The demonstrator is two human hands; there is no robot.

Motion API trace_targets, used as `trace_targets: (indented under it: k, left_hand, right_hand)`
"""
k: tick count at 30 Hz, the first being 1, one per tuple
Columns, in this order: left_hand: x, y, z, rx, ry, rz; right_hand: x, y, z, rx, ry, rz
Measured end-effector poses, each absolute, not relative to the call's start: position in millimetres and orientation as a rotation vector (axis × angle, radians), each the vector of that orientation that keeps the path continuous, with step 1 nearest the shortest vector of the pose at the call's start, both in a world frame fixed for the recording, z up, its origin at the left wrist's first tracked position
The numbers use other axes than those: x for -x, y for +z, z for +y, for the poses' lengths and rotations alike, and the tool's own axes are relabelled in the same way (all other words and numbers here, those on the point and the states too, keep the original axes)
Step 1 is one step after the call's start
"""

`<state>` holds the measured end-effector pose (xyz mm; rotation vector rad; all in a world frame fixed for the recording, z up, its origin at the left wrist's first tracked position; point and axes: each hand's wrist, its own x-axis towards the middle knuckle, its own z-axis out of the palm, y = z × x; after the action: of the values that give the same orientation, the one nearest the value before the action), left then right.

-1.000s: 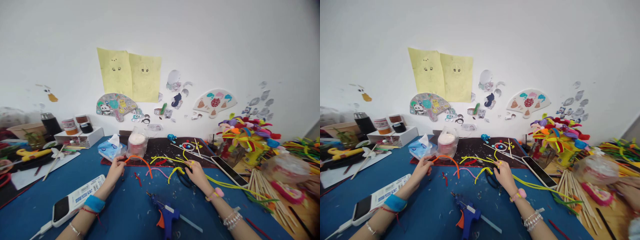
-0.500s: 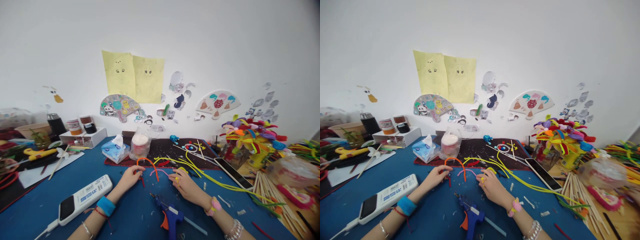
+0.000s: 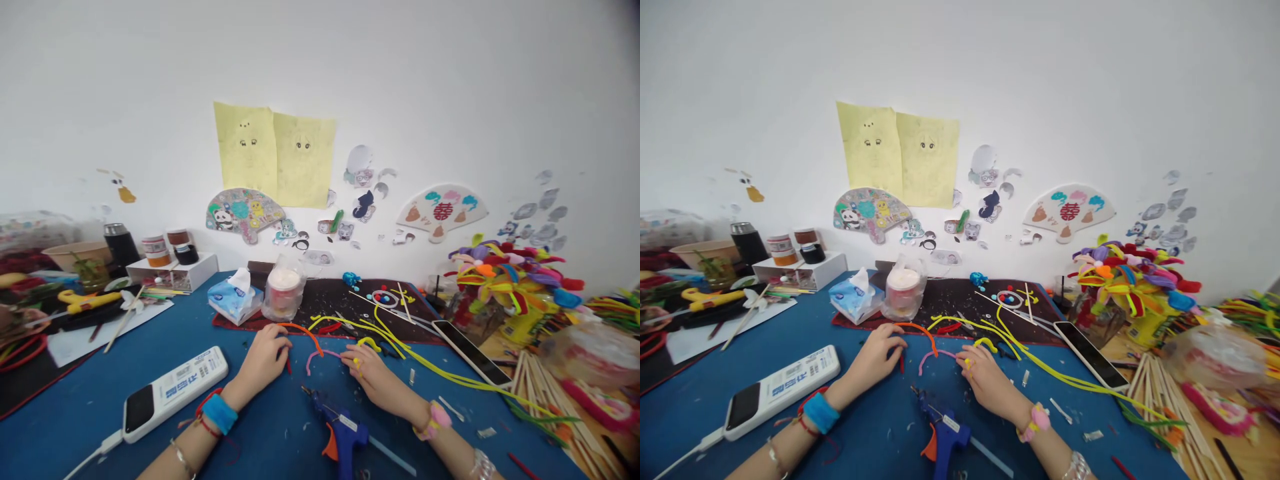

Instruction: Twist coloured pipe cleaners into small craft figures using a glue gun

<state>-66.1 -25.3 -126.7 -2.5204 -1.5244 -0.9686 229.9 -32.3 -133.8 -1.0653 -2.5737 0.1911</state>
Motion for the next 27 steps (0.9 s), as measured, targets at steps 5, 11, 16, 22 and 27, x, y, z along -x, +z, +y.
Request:
trace_targets:
  k: [5, 11, 16, 22, 27]
  left_hand:
    - [61.7, -125.6, -26.8, 2.669, -0.964, -1.487]
    - [56.3, -115.1, -27.6, 2.752, -1.245, -1.633]
    - [49.5, -104.4, -34.8, 2.807, -1.323, -1.744]
    - [44.9, -99.3, -40.1, 2.952, -1.385, -1.797]
    - [41.8, -95.4, -44.1, 3.048, -1.703, -1.96]
  right_hand:
    - [-228.4, -133.4, -31.0, 1.044, 0.076, -2.578]
    - [-225.1, -126.6, -34.5, 0.938, -0.104, -2.566]
    - [-218.0, -120.2, -40.2, 0.848, -0.173, -2.58]
    - [-215.4, -121.6, -40.6, 0.807, -0.21, -2.545]
    - [-209.5, -118.5, -49.2, 0.86, 0.121, -2.438]
